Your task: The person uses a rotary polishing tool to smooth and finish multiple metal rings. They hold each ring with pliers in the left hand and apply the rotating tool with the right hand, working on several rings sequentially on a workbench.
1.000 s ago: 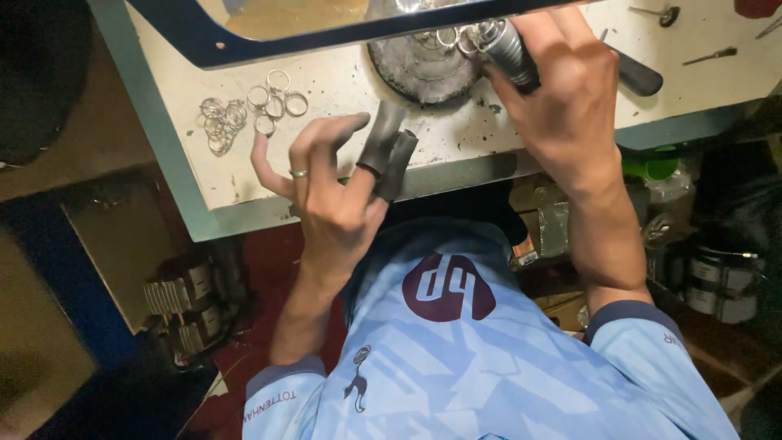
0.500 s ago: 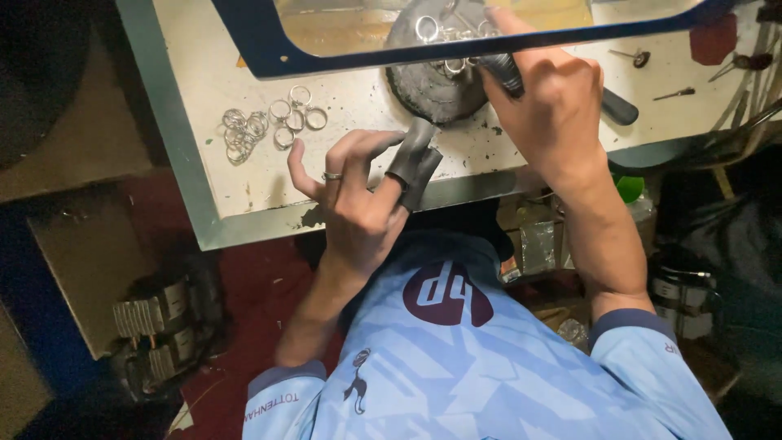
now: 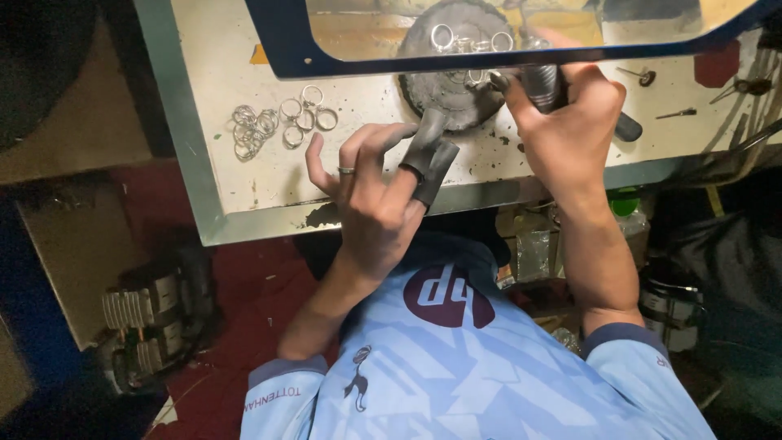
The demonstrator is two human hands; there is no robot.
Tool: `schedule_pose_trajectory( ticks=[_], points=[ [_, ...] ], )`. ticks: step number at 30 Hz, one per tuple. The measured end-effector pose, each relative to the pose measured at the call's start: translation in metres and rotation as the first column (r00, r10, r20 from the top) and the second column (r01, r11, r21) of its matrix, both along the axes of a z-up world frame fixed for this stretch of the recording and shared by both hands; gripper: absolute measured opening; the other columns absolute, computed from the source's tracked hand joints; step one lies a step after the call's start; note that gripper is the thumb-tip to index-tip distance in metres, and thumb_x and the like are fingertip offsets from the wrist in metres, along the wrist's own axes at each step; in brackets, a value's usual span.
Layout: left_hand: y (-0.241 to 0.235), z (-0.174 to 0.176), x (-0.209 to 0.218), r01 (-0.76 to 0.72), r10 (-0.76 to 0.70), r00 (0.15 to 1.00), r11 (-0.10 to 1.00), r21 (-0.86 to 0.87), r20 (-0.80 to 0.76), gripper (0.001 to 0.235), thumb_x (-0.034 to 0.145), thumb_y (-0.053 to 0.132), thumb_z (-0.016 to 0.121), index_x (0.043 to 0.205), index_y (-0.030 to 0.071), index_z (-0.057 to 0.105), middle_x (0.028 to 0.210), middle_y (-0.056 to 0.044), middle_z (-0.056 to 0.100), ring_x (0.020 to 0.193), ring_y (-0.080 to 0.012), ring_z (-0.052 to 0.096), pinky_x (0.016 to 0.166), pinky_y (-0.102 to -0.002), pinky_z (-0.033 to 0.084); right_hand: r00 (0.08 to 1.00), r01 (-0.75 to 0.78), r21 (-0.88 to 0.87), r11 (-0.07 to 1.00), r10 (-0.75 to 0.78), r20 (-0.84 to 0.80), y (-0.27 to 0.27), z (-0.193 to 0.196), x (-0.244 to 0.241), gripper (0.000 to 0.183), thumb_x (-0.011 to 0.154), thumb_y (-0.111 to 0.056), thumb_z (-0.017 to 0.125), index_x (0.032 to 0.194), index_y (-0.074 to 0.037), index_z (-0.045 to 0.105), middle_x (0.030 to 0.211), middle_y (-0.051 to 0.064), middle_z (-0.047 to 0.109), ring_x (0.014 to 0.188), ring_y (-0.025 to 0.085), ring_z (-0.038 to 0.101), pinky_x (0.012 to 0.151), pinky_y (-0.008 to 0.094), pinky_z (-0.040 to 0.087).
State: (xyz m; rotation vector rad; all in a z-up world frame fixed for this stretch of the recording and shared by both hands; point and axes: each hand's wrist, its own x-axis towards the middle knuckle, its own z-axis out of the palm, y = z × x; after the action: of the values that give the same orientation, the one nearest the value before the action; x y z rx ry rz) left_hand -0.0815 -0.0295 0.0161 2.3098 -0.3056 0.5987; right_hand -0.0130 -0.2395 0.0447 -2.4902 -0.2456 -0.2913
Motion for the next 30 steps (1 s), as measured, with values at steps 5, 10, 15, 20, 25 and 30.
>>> schedule_pose_trajectory(
  ticks=[5, 10, 15, 20, 25, 30],
  points=[
    [-0.005, 0.002, 0.0, 0.007, -0.007, 1.0, 1.0, 0.022, -0.018, 0.015, 0.073, -0.009, 0.073, 0.079, 0.003, 0.068, 0.124, -0.012, 0.063, 0.118, -0.0338, 0.062, 0.116, -0.062, 0.013, 0.976, 0.139, 0.199, 0.97, -0.1, -0.194, -0.002, 0.004, -0.009, 0.021, 0.103, -0.002, 0.089, 0.097, -0.001, 0.068, 0.097, 0.01, 0.076, 0.09, 0.017, 0.072, 0.074, 0.029, 0.058],
    [-0.01, 0.0, 0.004, -0.036, 0.037, 0.999, 0.997, 0.065, -0.016, 0.017, 0.071, -0.004, 0.08, 0.08, 0.006, 0.069, 0.125, -0.011, 0.065, 0.119, -0.0317, 0.059, 0.112, -0.064, 0.018, 0.941, 0.027, 0.306, 0.952, 0.08, -0.329, 0.013, 0.003, -0.006, 0.03, 0.094, 0.004, 0.08, 0.122, -0.001, 0.07, 0.108, 0.006, 0.069, 0.096, 0.012, 0.062, 0.077, 0.024, 0.051],
    [-0.012, -0.005, 0.011, -0.039, 0.041, 0.999, 0.997, 0.066, -0.028, 0.02, 0.068, -0.004, 0.076, 0.081, 0.008, 0.067, 0.126, -0.011, 0.064, 0.12, -0.0323, 0.06, 0.112, -0.063, 0.017, 0.967, -0.119, 0.172, 0.978, 0.154, -0.205, 0.019, 0.006, -0.004, 0.027, 0.092, 0.006, 0.08, 0.118, 0.002, 0.071, 0.112, 0.013, 0.072, 0.103, 0.023, 0.068, 0.087, 0.031, 0.053],
    [-0.014, -0.002, 0.015, -0.022, 0.021, 1.0, 0.995, 0.1, 0.004, 0.024, 0.074, -0.011, 0.078, 0.08, 0.006, 0.063, 0.124, -0.013, 0.066, 0.117, -0.035, 0.064, 0.11, -0.066, 0.018, 0.986, -0.142, 0.104, 0.984, 0.15, -0.079, 0.019, 0.006, -0.01, 0.027, 0.095, 0.007, 0.082, 0.119, 0.004, 0.071, 0.111, 0.014, 0.074, 0.096, 0.022, 0.068, 0.082, 0.031, 0.054],
    [-0.012, -0.005, 0.025, 0.051, -0.043, 0.997, 0.992, 0.119, -0.065, 0.006, 0.081, 0.008, 0.061, 0.083, 0.01, 0.067, 0.126, -0.009, 0.065, 0.123, -0.0328, 0.058, 0.107, -0.062, 0.02, 0.975, -0.181, 0.063, 0.981, 0.188, -0.117, 0.022, 0.009, -0.017, 0.035, 0.099, 0.001, 0.075, 0.132, 0.001, 0.065, 0.104, 0.012, 0.071, 0.081, 0.022, 0.062, 0.072, 0.032, 0.049],
    [-0.01, -0.006, 0.038, 0.071, -0.072, 0.997, 0.983, 0.17, -0.004, 0.033, 0.052, -0.007, 0.081, 0.08, 0.009, 0.073, 0.117, -0.002, 0.067, 0.118, -0.0282, 0.057, 0.102, -0.06, 0.024, 0.967, -0.2, 0.141, 0.97, 0.218, -0.13, 0.03, 0.013, -0.024, 0.042, 0.1, 0.002, 0.072, 0.14, -0.003, 0.058, 0.121, 0.014, 0.071, 0.092, 0.023, 0.07, 0.082, 0.032, 0.054]
  ],
)
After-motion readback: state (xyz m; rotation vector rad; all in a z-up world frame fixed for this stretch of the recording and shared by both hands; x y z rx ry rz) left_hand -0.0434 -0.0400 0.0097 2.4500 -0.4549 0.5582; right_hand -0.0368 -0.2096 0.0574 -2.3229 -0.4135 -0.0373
